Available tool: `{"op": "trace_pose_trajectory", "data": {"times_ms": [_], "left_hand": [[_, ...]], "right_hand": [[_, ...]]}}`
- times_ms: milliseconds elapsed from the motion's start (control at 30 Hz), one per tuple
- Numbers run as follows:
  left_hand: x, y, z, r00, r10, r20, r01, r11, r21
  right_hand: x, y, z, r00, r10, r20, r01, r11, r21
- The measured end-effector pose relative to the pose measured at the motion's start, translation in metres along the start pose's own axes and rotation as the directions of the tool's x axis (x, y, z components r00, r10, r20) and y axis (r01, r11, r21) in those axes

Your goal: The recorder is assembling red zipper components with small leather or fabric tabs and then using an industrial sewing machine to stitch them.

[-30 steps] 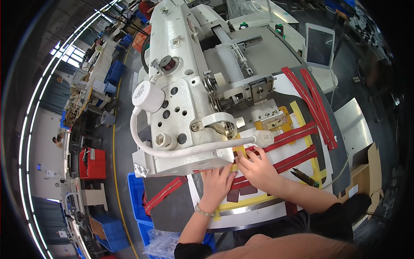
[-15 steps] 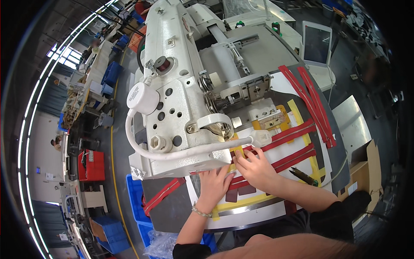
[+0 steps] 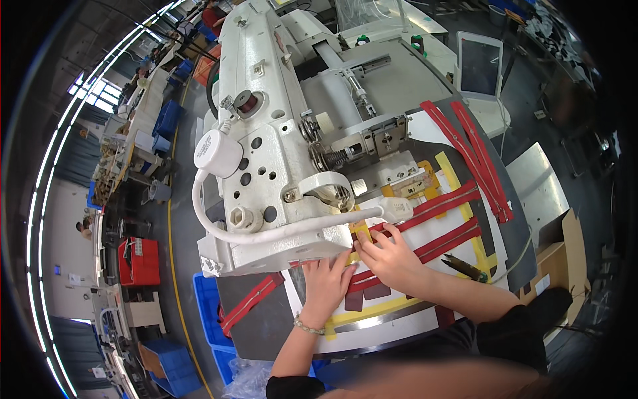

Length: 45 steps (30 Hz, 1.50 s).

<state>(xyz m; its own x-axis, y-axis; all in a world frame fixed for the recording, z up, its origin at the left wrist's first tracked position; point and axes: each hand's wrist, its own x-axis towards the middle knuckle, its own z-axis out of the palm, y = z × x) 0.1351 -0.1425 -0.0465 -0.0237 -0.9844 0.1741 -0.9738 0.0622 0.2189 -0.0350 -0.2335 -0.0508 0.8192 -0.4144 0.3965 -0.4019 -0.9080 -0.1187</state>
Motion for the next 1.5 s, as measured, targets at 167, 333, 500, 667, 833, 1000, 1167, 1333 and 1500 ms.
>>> {"op": "trace_pose_trajectory", "data": {"times_ms": [167,333,500,667,833,1000,1167,1333,1500], "left_hand": [[0.002,0.000,0.002,0.999,0.023,-0.031,-0.022,0.999,0.023],[0.004,0.002,0.005,1.000,0.010,-0.002,-0.010,1.000,0.019],[0.004,-0.001,0.006,0.987,0.072,-0.142,-0.061,0.995,0.076],[0.003,-0.006,-0.004,1.000,0.016,0.009,-0.017,0.998,0.057],[0.010,-0.037,-0.003,0.995,0.013,0.095,-0.005,0.996,-0.089],[0.019,-0.044,-0.005,0.981,0.013,0.194,0.063,0.923,-0.380],[0.018,-0.069,0.014,0.975,0.035,0.220,0.049,0.929,-0.367],[0.023,-0.057,0.005,0.973,-0.004,0.231,0.113,0.881,-0.459],[0.026,-0.049,-0.003,0.987,0.092,0.133,0.001,0.818,-0.575]], "right_hand": [[-0.002,0.001,0.003,1.000,-0.002,-0.025,0.002,1.000,-0.001],[-0.004,0.003,0.004,1.000,0.009,-0.021,-0.008,0.999,0.044],[-0.011,0.011,0.005,0.997,0.000,-0.083,0.013,0.988,0.152],[-0.014,0.015,0.008,0.998,0.002,-0.068,0.011,0.982,0.188],[-0.014,0.011,0.008,0.999,-0.002,-0.036,0.008,0.984,0.177],[-0.014,0.011,0.012,0.998,0.012,-0.054,-0.002,0.985,0.173],[-0.013,0.005,0.013,0.997,0.032,-0.075,-0.020,0.988,0.152],[-0.012,0.004,0.013,0.996,0.017,-0.091,-0.006,0.993,0.114],[-0.011,0.004,0.012,0.997,0.010,-0.072,-0.004,0.997,0.082]]}}
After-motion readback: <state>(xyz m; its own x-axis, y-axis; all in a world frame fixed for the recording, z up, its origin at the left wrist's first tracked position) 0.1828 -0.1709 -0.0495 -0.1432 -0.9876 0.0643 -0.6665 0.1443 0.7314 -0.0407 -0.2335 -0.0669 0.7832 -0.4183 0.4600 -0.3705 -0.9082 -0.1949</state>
